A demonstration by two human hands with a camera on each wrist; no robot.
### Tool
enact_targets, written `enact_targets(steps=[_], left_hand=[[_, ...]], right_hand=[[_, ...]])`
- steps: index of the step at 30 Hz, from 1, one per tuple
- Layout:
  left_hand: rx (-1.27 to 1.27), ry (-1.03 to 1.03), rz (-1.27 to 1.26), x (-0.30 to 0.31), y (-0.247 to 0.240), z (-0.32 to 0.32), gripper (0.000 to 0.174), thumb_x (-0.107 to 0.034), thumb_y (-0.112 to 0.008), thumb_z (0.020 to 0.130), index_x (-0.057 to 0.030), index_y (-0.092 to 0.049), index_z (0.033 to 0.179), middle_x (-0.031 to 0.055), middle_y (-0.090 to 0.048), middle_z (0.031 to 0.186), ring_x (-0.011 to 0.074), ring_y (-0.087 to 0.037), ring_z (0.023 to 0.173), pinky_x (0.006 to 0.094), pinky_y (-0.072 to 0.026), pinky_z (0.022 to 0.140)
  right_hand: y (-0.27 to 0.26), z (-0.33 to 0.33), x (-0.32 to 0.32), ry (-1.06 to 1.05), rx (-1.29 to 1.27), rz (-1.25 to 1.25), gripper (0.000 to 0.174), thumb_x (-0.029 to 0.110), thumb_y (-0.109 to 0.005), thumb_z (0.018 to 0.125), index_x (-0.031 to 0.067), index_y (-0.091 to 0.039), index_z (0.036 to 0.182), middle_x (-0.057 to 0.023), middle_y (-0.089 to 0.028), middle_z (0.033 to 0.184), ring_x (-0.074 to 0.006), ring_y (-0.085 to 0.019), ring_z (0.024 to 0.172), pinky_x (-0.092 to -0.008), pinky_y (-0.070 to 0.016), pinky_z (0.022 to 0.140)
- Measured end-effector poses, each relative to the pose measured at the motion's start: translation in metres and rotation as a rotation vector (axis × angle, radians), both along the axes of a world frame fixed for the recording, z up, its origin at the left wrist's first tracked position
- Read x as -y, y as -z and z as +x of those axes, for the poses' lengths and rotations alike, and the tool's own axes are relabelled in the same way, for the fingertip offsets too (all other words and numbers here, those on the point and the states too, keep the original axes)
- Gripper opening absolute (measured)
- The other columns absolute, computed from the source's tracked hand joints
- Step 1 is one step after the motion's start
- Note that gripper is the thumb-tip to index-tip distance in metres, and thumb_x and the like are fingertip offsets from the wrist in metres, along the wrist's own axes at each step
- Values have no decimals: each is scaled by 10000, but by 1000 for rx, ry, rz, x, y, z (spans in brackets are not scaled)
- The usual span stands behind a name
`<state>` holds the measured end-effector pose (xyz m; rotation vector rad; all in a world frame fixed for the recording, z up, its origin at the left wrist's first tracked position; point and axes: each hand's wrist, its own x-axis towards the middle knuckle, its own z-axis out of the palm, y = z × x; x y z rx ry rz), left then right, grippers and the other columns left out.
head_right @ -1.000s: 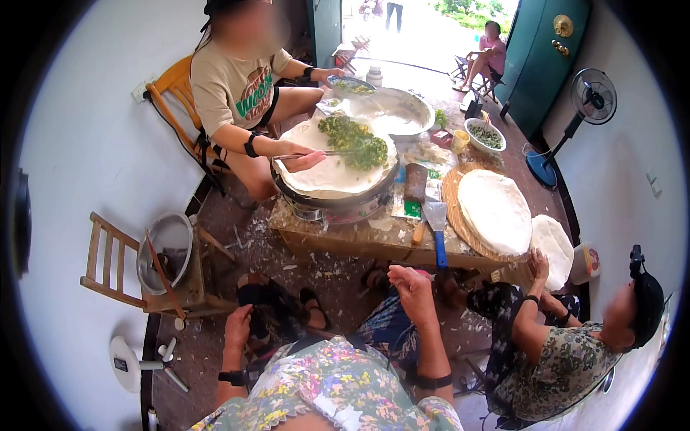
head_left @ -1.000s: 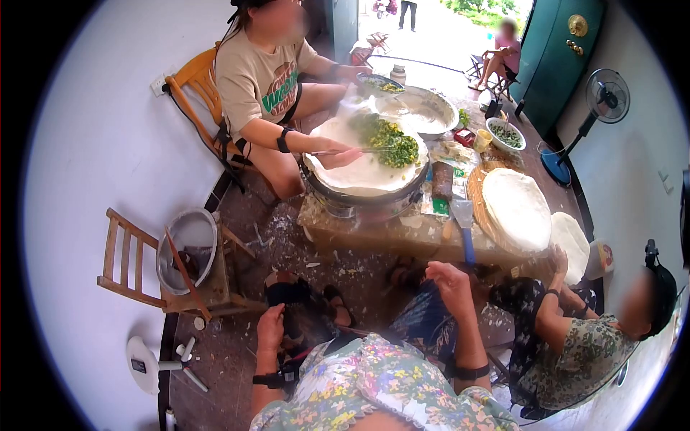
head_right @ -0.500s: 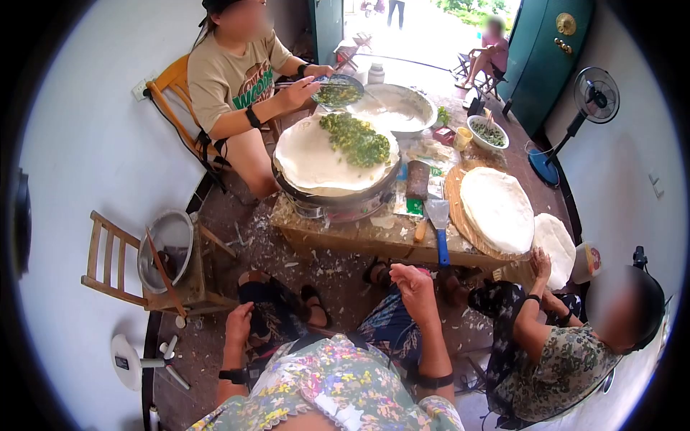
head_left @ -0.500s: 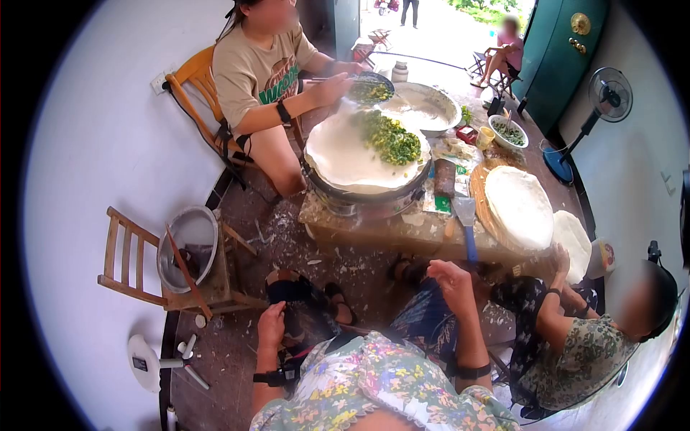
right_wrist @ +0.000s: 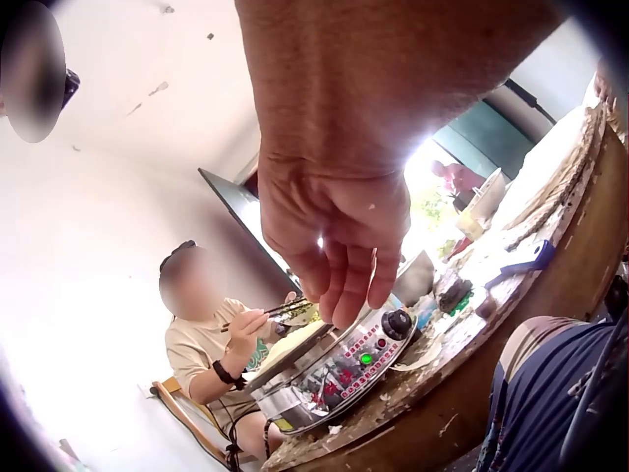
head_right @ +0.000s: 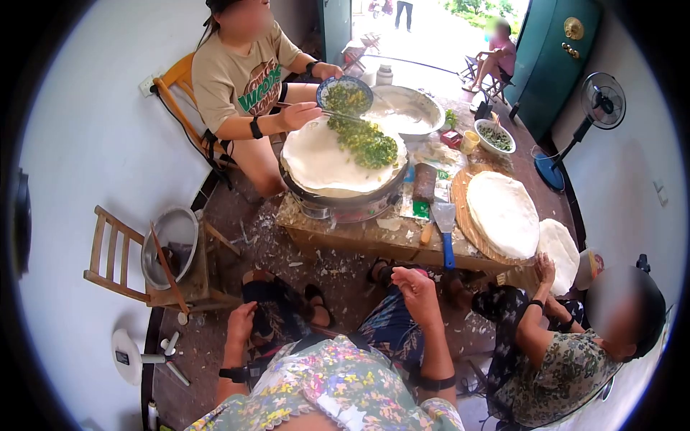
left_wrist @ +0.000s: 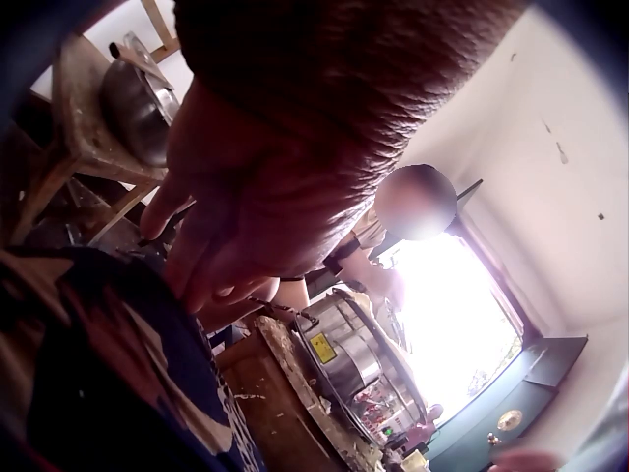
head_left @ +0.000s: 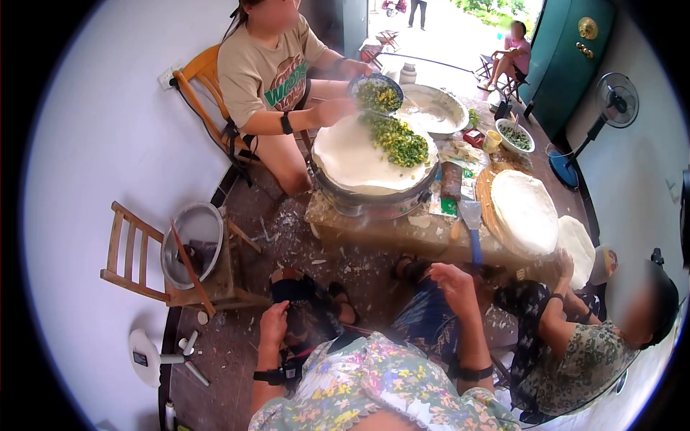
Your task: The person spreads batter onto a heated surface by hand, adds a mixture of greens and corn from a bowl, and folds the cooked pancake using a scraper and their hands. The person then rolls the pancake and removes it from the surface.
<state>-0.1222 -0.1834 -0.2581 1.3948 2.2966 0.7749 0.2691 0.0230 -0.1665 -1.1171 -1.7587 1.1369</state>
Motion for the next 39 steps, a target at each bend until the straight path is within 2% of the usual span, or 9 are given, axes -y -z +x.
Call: enact_targets(steps=[25, 39], left_hand=[[20, 19, 37, 0, 0, 1, 308, 5, -577, 818, -44, -670, 1108, 160, -659, 1086, 361, -619, 1010, 398, -499, 876], [2, 26, 51, -1, 5, -3, 298, -9, -590, 816, -54, -672, 1099, 158, -661, 1069, 361, -622, 999, 405, -501, 866]], right_hand=[[-5, 4, 3, -20, 42, 11, 290, -99, -547, 851, -33, -637, 1118, -83, -691, 922, -153, -668, 872, -268, -524, 806], [-7, 4, 0, -26, 71, 76, 255, -75, -574, 855, -33, -647, 1096, -103, -693, 914, -171, -671, 858, -278, -527, 791]])
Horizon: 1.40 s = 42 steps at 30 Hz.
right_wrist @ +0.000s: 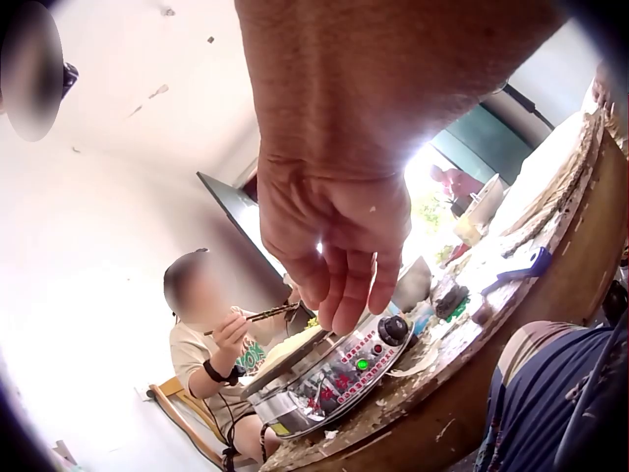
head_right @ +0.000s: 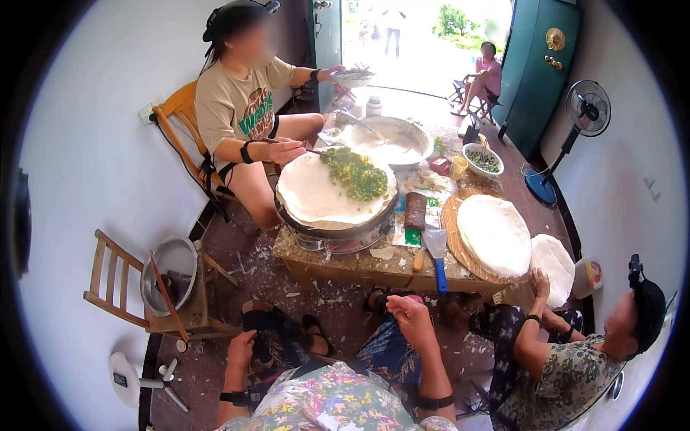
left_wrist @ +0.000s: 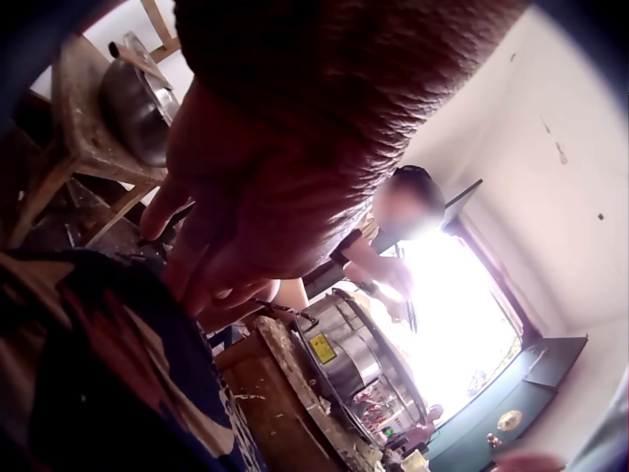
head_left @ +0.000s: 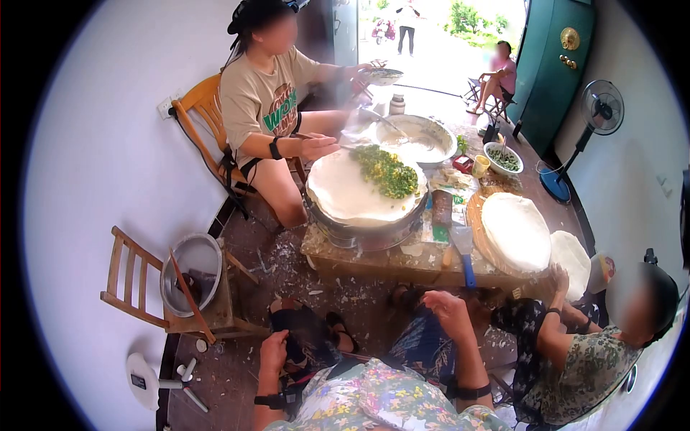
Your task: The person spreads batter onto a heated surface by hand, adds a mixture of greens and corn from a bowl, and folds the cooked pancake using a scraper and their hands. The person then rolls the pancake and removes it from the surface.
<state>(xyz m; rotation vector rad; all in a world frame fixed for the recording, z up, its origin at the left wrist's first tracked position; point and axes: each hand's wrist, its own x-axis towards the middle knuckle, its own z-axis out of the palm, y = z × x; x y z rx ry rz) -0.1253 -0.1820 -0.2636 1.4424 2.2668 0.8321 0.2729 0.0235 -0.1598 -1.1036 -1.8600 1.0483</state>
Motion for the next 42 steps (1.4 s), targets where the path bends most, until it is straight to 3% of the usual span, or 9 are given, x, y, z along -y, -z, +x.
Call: enact_targets(steps=[29, 42], left_hand=[[-15, 38, -58, 2, -11, 7, 348, 47, -561, 816, -27, -647, 1145, 183, -651, 1116, 353, -619, 1041, 373, -492, 907], [-28, 37, -55, 0, -18, 9, 350, 31, -570, 799, -39, -657, 1131, 169, -649, 1119, 369, -603, 1048, 400, -484, 910]], right_hand=[[6, 0, 7, -13, 2, -83, 254, -65, -586, 854, -15, -651, 1094, -99, -694, 920, -172, -673, 860, -276, -526, 799], [5, -3, 6, -64, 23, -75, 246, -51, -597, 859, -13, -643, 1098, -110, -702, 932, -187, -680, 870, -284, -529, 788]])
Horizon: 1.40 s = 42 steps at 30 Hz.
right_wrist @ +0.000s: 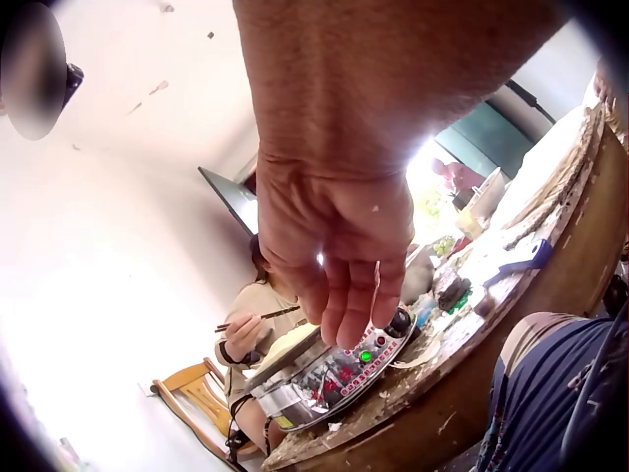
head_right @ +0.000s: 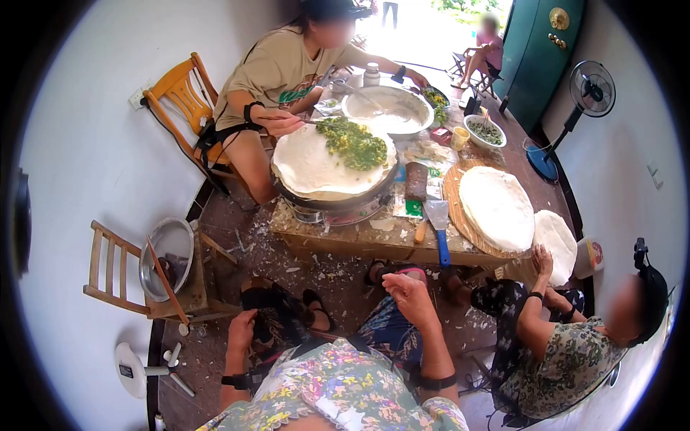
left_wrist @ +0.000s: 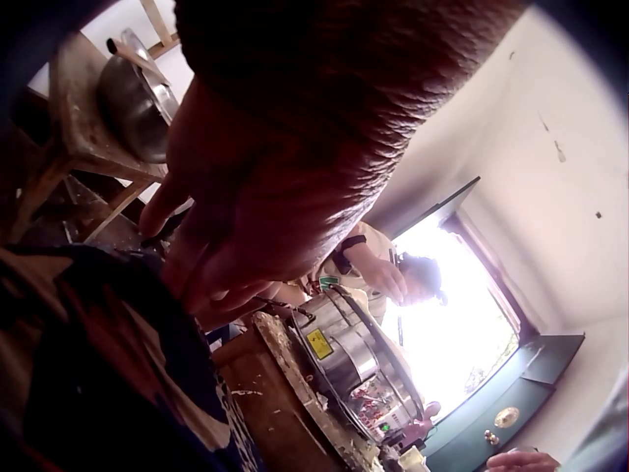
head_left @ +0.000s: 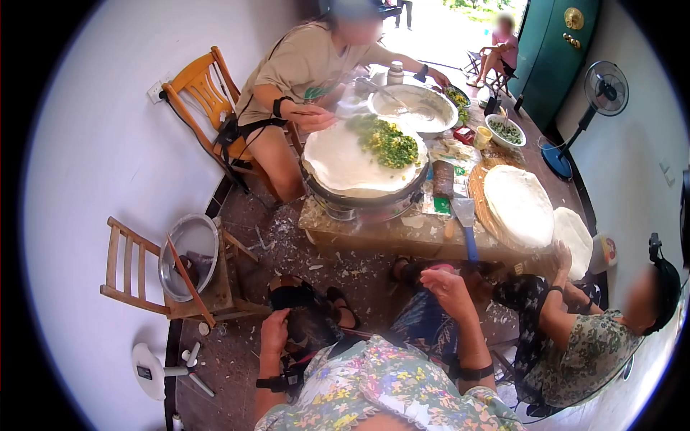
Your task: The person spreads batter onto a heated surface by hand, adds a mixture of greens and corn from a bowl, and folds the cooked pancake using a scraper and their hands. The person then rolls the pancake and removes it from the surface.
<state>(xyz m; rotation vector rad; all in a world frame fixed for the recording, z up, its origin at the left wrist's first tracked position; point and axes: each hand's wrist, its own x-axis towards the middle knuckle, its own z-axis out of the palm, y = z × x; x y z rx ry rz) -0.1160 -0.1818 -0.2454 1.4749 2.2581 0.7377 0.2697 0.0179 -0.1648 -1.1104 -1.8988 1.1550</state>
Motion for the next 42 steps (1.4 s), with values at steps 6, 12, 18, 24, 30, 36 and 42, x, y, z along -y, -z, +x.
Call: enact_targets(steps=[6, 12, 18, 24, 30, 36, 42], left_hand=[[-22, -5, -6, -1, 0, 1, 332, 11, -568, 809, -59, -668, 1118, 161, -649, 1118, 368, -605, 1035, 410, -490, 898], [-23, -15, 3, 4, 0, 0, 331, 1, -580, 803, -67, -672, 1114, 152, -654, 1109, 361, -612, 1023, 408, -496, 889], [-34, -17, 3, 9, 9, -7, 327, 6, -587, 791, -59, -676, 1099, 159, -660, 1085, 363, -617, 1008, 412, -499, 879], [-111, 17, 59, 2, 13, -2, 325, 17, -581, 773, -53, -683, 1074, 174, -664, 1012, 374, -622, 951, 426, -503, 840], [-162, 38, 31, -3, 4, -3, 302, 19, -569, 774, -49, -687, 1043, 175, -661, 956, 378, -627, 899, 433, -508, 806], [-157, 32, 36, 3, 12, -6, 300, 10, -568, 773, -52, -689, 1040, 170, -666, 964, 369, -632, 909, 430, -512, 808], [-165, 49, 20, 0, 9, -3, 305, 15, -572, 771, -51, -689, 1044, 166, -669, 1003, 362, -634, 932, 424, -512, 831]], right_hand=[[-4, -1, 1, -1, 39, -12, 265, -47, -596, 853, -17, -641, 1112, -109, -700, 974, -201, -674, 915, -288, -520, 821], [-5, 69, -55, 409, 355, 160, 685, 95, -623, 833, -34, -331, 1439, -228, -235, 1548, -323, -178, 1457, -368, -120, 1189], [-115, 230, -119, 1631, 527, 1203, 749, 534, -507, 933, 72, -304, 1486, -244, -200, 1551, -426, -167, 1436, -557, -173, 1146], [-149, 116, -59, 1067, 426, 161, 481, 166, -589, 932, 18, -470, 1374, -191, -540, 1352, -320, -497, 1270, -368, -359, 1079], [34, 57, -22, 8, 733, 203, 540, 224, -702, 825, 85, -531, 1318, -177, -400, 1472, -343, -302, 1408, -479, -265, 1129], [73, 16, 12, -103, 689, 152, 537, 283, -673, 841, 80, -526, 1316, -179, -386, 1475, -357, -294, 1405, -491, -269, 1119], [73, 4, 27, -125, 622, 132, 494, 246, -680, 836, 73, -553, 1281, -183, -412, 1455, -363, -317, 1390, -490, -286, 1106]])
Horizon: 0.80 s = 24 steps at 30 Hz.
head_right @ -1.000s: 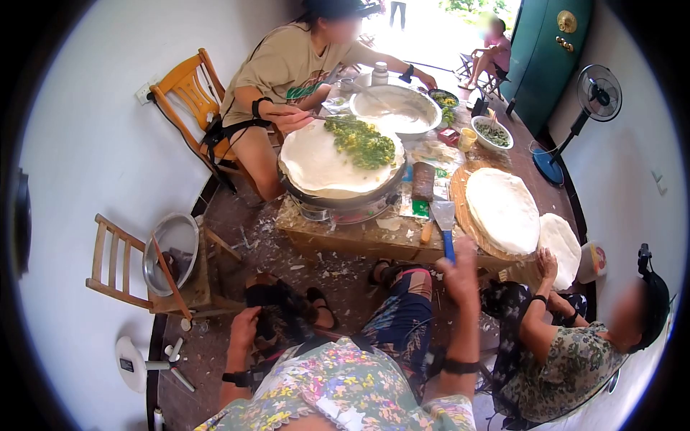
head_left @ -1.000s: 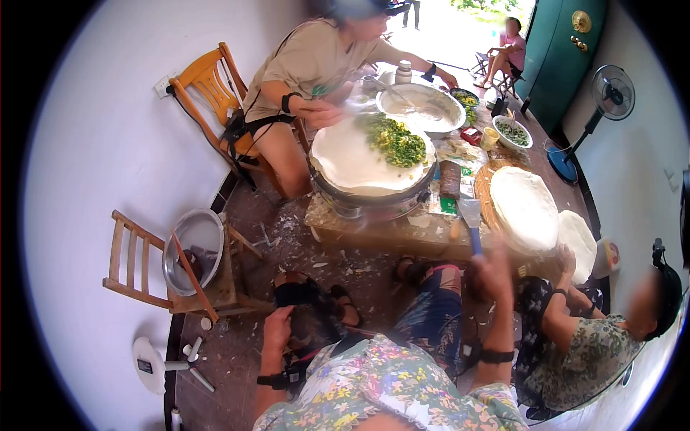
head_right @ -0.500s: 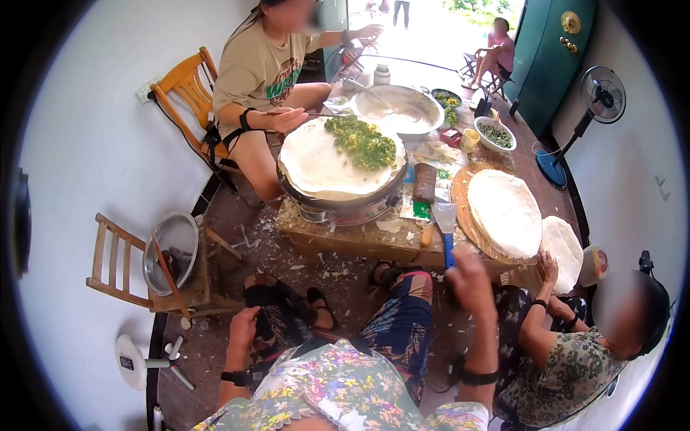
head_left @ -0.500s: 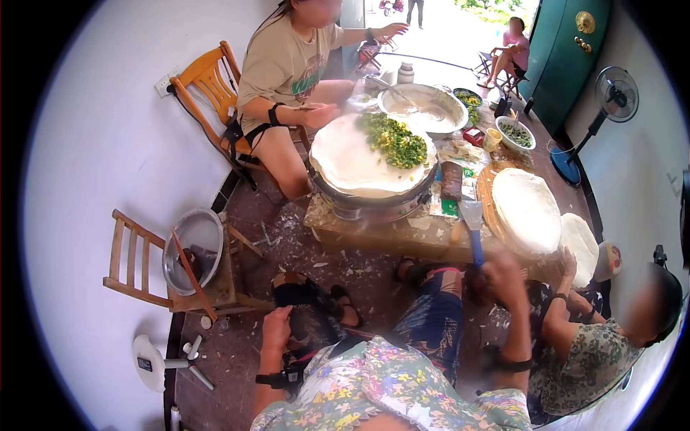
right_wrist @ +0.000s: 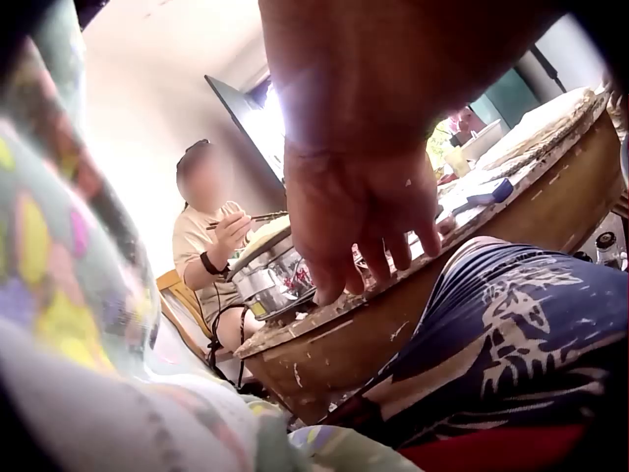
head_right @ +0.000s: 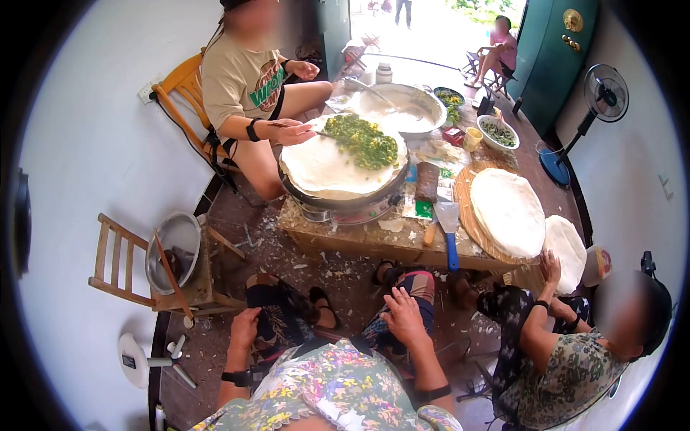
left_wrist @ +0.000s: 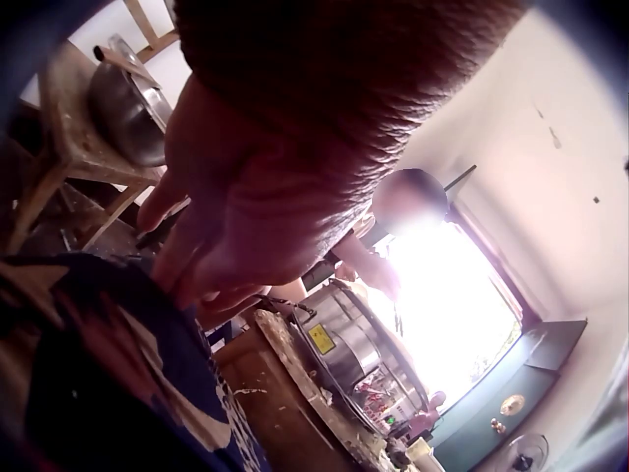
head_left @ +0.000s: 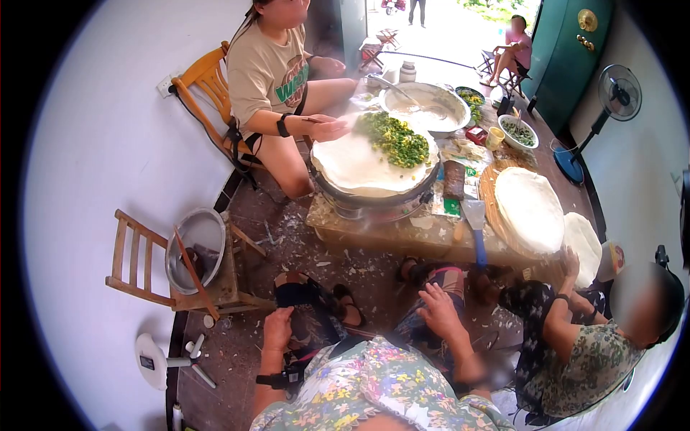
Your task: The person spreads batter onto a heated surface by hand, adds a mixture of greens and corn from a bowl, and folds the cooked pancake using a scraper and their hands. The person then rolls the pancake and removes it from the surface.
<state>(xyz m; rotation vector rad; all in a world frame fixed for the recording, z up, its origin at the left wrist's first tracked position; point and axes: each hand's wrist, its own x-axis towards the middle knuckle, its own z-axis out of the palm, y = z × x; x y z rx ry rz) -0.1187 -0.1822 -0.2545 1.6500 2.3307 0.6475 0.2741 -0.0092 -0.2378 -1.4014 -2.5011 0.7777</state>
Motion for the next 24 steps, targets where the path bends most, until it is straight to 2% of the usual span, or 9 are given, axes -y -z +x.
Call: enact_targets(steps=[13, 24], left_hand=[[16, -13, -11, 1, -3, 1, 319, 30, -576, 773, -41, -693, 1062, 166, -673, 1017, 361, -635, 942, 424, -507, 850], [12, 8, -14, -1, -6, 1, 320, 31, -562, 775, -45, -695, 1056, 171, -672, 1012, 365, -635, 937, 426, -507, 844]], right_hand=[[-5, -4, 2, -39, -61, 32, 473, 213, -686, 828, 76, -558, 1263, -170, -441, 1438, -358, -336, 1380, -508, -292, 1103], [-12, -5, 1, -51, -69, 38, 494, 189, -681, 822, 62, -545, 1280, -175, -440, 1438, -358, -338, 1379, -490, -304, 1098]])
